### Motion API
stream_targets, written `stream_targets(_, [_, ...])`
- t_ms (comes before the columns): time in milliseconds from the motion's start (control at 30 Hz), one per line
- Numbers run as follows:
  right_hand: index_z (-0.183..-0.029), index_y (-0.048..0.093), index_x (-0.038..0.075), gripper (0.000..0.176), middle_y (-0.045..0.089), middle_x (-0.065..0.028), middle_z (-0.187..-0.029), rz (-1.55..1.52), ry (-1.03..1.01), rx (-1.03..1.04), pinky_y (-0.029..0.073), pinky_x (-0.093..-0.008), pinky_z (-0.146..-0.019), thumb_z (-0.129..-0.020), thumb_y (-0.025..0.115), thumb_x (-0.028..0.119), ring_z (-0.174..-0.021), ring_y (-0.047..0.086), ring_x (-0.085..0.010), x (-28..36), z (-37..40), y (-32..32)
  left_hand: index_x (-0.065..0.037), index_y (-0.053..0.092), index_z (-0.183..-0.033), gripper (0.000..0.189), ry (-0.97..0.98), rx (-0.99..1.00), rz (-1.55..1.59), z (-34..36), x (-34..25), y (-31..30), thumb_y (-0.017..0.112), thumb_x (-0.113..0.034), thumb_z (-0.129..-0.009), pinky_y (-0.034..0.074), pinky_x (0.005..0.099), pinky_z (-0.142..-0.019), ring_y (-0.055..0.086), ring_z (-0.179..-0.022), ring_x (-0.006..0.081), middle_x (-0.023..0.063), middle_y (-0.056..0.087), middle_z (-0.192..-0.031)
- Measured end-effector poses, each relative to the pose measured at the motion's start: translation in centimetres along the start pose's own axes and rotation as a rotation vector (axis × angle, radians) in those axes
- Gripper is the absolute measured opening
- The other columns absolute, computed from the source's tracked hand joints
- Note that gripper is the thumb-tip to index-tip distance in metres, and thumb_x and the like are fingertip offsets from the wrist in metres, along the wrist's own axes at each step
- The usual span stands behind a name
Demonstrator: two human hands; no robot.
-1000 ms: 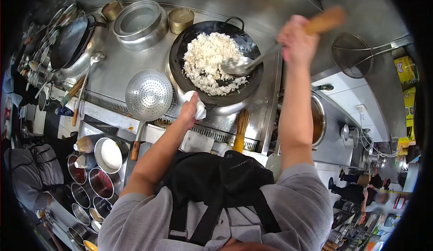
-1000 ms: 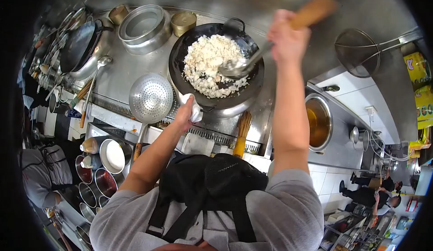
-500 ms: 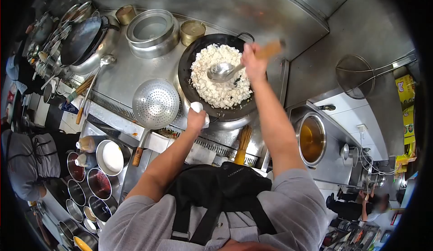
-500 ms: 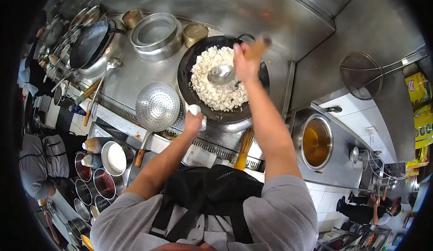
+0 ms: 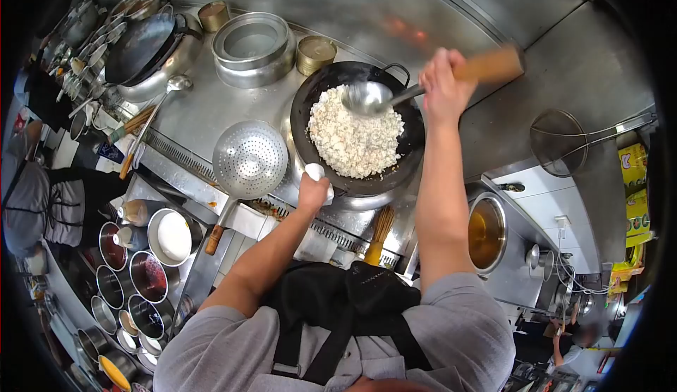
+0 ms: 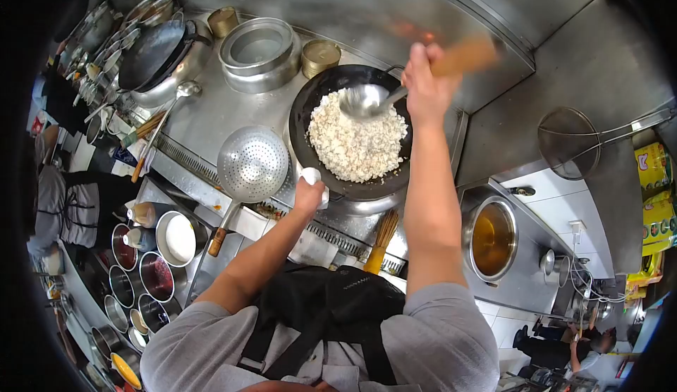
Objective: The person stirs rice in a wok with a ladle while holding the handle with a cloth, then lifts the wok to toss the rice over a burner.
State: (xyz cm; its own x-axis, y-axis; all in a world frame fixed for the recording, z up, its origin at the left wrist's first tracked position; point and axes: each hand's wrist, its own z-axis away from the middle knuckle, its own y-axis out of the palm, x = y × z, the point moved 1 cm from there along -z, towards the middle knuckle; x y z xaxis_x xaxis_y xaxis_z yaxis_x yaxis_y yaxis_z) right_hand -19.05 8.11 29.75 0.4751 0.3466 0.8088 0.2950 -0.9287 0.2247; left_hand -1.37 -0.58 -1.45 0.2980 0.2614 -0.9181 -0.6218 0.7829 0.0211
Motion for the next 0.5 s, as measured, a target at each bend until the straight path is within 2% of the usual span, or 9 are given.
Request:
stream_targets(33, [-0.071, 0.047, 0.008, 0.024, 0.045, 0.0014, -0.054, 0.000, -0.045, 0.021, 0.032, -0.0223, -0.039, -0.086, 0.064, 0.014, -0.041, 0.040, -0.0075, -2.8, 1.4, -1.1, 0.008, 0.049, -0.108, 0.040, -0.009, -0.001, 0.001, 0.2, 0.0, 0.0, 0.057, -0.009, -0.073, 0.049, 0.0356, -0.070, 0.061, -0.081, 0.0251, 0.0174, 0.061, -0.095])
stream_targets(100, [-0.068, 0.048, 0.008, 0.026, 0.047, 0.0012, -0.054, -0.007, -0.145, 0.058, 0.032, -0.0220, -0.040, -0.087, 0.064, 0.015, -0.041, 0.042, -0.0077, -6.6, 4.2, -2.1, 0.010, 0.047, -0.111, 0.048, -0.014, 0.012, -0.026, 0.2, -0.2, -0.2, 0.060, -0.017, -0.073, 0.049, 0.0381, -0.077, 0.063, -0.089, 0.0328, 0.0247, 0.061, -0.099])
stream_targets(133, [-0.068, 0.051, 0.007, 0.024, 0.048, 0.0009, -0.053, 0.069, 0.101, 0.041, 0.033, -0.0223, -0.040, -0.088, 0.063, 0.015, -0.042, 0.042, -0.0081, -7.7, 4.1, -1.8, 0.010, 0.047, -0.111, 0.048, -0.014, 0.007, -0.024, -0.1, 0.4, -0.1, 0.060, -0.017, -0.073, 0.049, 0.0381, -0.077, 0.063, -0.089, 0.0328, 0.0247, 0.061, -0.099])
stream_targets(167, [-0.068, 0.051, 0.007, 0.024, 0.048, 0.0009, -0.053, 0.065, 0.101, 0.043, 0.033, -0.0223, -0.040, -0.088, 0.063, 0.015, -0.042, 0.042, -0.0081, -7.9, 3.0, -2.3, 0.010, 0.047, -0.111, 0.048, -0.006, -0.003, -0.043, -0.6, 1.1, 0.0, 0.060, -0.017, -0.073, 0.049, 0.0380, -0.077, 0.063, -0.089, 0.0326, 0.0246, 0.061, -0.099])
stream_targets(233, [-0.075, 0.047, 0.009, 0.020, 0.044, -0.0004, -0.056, 0.217, 0.075, 0.079, 0.035, -0.0244, -0.042, -0.089, 0.061, 0.014, -0.043, 0.038, -0.0086, -1.1, 0.7, 0.9, 0.010, 0.047, -0.111, 0.048, -0.005, -0.013, -0.067, -0.3, 1.4, 0.0, 0.059, -0.017, -0.074, 0.049, 0.0380, -0.077, 0.063, -0.089, 0.0324, 0.0244, 0.061, -0.099])
stream_targets(300, [-0.073, 0.045, 0.009, 0.024, 0.044, -0.0004, -0.057, 0.106, -0.016, 0.082, 0.035, -0.0255, -0.041, -0.089, 0.061, 0.015, -0.043, 0.038, -0.0085, -1.3, 0.6, 0.4, 0.010, 0.047, -0.111, 0.049, -0.012, -0.010, -0.025, 0.7, -0.6, -0.1, 0.059, -0.018, -0.073, 0.049, 0.0377, -0.077, 0.063, -0.089, 0.0329, 0.0251, 0.061, -0.099])
stream_targets(367, [-0.071, 0.043, 0.009, 0.027, 0.044, -0.0001, -0.058, -0.237, -0.096, 0.066, 0.034, -0.0253, -0.040, -0.088, 0.062, 0.015, -0.043, 0.038, -0.0083, -5.7, 1.9, -1.3, 0.010, 0.047, -0.112, 0.049, -0.022, 0.003, -0.036, 0.8, -1.0, -0.2, 0.059, -0.019, -0.074, 0.049, 0.0377, -0.077, 0.063, -0.090, 0.0330, 0.0251, 0.061, -0.100])
stream_targets(433, [-0.064, 0.043, 0.010, 0.032, 0.046, 0.0008, -0.054, 0.081, 0.079, -0.006, 0.036, -0.0236, -0.042, -0.089, 0.062, 0.018, -0.045, 0.043, -0.0081, -7.1, 2.7, 0.1, 0.010, 0.047, -0.112, 0.050, -0.018, 0.012, -0.056, 0.8, -0.9, -0.3, 0.059, -0.019, -0.074, 0.049, 0.0376, -0.078, 0.063, -0.090, 0.0331, 0.0252, 0.061, -0.101])
stream_targets(500, [-0.062, 0.042, 0.009, 0.035, 0.047, 0.0004, -0.056, 0.235, 0.113, 0.070, 0.035, -0.0234, -0.043, -0.089, 0.062, 0.019, -0.046, 0.043, -0.0075, -3.9, 1.7, 0.9, 0.010, 0.049, -0.107, 0.042, 0.005, -0.022, -0.014, 0.6, -0.3, -0.2, 0.058, -0.012, -0.073, 0.049, 0.0358, -0.069, 0.061, -0.080, 0.0256, 0.0194, 0.061, -0.093])
